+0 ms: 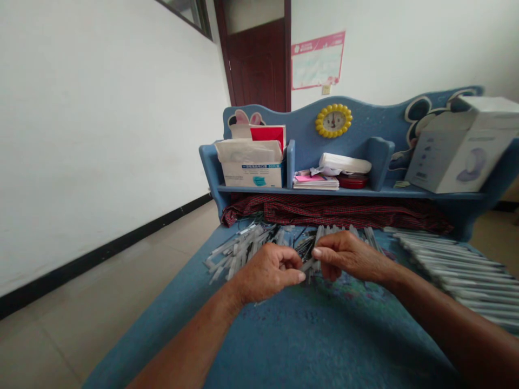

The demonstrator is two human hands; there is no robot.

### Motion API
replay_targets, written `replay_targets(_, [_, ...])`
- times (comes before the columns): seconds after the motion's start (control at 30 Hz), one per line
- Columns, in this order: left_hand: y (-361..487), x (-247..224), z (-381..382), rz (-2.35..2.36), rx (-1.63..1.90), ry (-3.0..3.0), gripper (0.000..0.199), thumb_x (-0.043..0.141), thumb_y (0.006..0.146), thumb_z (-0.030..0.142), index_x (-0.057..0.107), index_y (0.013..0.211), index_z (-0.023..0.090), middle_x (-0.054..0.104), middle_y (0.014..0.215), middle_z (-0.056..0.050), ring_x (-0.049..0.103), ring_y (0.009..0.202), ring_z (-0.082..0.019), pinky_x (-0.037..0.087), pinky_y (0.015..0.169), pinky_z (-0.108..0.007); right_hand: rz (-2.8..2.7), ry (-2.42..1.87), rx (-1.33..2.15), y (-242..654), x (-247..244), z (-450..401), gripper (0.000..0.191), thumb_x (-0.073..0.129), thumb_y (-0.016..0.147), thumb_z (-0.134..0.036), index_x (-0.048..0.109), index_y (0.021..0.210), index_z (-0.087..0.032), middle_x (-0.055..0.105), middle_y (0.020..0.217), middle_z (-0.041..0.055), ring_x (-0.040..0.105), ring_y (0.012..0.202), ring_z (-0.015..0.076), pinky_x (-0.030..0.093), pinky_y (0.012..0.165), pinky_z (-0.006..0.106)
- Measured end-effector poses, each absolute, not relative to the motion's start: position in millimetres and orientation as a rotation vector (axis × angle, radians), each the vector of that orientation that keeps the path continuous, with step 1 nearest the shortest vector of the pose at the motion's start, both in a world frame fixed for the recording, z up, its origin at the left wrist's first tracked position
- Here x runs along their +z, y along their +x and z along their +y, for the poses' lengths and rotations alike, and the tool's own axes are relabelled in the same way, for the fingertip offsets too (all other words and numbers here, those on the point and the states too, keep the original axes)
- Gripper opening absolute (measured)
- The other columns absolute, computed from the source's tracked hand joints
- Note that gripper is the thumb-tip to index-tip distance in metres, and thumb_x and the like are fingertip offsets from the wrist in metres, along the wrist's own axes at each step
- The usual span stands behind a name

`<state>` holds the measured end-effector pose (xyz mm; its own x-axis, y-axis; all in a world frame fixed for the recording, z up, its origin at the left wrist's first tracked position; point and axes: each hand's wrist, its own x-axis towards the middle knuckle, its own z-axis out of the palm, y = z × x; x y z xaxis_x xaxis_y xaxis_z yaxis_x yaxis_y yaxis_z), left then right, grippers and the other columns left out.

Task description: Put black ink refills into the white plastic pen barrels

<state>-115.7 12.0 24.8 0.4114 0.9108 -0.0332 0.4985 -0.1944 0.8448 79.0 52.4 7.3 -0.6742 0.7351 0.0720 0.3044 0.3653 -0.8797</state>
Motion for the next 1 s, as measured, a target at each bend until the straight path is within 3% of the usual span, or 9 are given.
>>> replay_targets(0.6, [-115,21,13,1.172,0.603,1.838,0.012,0.060,0.064,0.025,0.058,0.067,0.013,0.039,0.049,0.007,0.034,0.048,-0.006,0.028,0.046,-0.019,-2.170,-0.887,1.299,77,5,53,0.040,0.051,0.077,-0.052,0.053,0.061,-0.015,0.056,0.050,-0.0009,0.053,0.043,0.0084,0.041,0.043,0.018])
replay_targets(1.0, [-108,8,15,1.227,0.673,1.796,0.010,0.062,0.060,0.019,0.054,0.063,0.015,0.039,0.046,0.009,0.036,0.046,-0.006,0.029,0.046,-0.019,-2.059,-1.132,1.386,71,-3,53,0.041,0.048,0.078,-0.048,0.043,0.051,-0.017,0.051,0.036,-0.0034,0.044,0.028,0.0071,0.033,0.031,0.016])
